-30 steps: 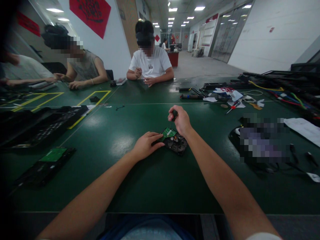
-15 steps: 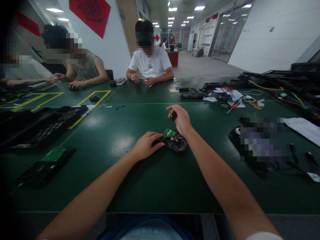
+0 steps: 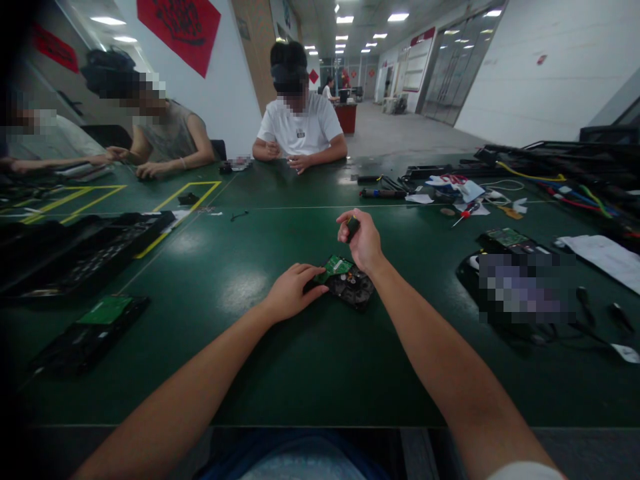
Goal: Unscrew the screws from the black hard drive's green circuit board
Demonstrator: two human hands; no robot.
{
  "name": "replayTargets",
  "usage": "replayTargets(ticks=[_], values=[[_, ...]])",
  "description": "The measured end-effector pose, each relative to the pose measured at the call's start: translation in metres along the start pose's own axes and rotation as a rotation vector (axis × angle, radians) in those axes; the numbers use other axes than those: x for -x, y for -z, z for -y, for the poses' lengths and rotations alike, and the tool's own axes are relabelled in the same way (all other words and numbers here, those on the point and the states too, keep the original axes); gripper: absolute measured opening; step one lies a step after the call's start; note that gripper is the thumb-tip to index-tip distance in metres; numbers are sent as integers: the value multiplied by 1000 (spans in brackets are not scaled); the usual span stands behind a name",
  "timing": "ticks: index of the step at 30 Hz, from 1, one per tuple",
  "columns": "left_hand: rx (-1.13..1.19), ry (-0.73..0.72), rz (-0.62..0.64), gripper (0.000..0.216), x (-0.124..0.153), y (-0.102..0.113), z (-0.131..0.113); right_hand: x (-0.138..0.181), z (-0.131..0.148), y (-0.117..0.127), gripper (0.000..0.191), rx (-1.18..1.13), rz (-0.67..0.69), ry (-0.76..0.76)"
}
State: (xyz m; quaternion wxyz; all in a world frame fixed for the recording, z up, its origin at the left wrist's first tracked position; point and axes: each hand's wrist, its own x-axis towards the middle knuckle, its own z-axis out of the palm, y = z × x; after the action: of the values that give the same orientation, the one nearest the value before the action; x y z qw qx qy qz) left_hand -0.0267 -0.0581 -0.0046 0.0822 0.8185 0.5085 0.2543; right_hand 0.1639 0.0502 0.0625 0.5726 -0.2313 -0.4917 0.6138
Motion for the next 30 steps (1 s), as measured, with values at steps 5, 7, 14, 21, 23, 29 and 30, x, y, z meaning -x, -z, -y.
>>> replayTargets(ticks=[5,7,14,21,23,29,30], values=[[-57,-21,22,56,0,0,0,-2,-1,4,35,-24,-5,6],[-76,-25,26,56,0,-1,-1,-3,-2,4,33,-7,-24,-10],[-68,-17,16,54,-1,0,-2,1,-4,-2,27,-7,-66,38],[-76,-17,20,55,-1,0,-3,2,1,-3,23,-15,-1,-3],[-80,-18,27,54,-1,0,-2,2,1,-3,24,4,0,9],[-84,-12,31,55,-1,-1,-1,1,0,-1,32,-69,37,-12],[-84,-14,30,55,-1,-1,-1,1,-1,-1,32,-85,43,-9]])
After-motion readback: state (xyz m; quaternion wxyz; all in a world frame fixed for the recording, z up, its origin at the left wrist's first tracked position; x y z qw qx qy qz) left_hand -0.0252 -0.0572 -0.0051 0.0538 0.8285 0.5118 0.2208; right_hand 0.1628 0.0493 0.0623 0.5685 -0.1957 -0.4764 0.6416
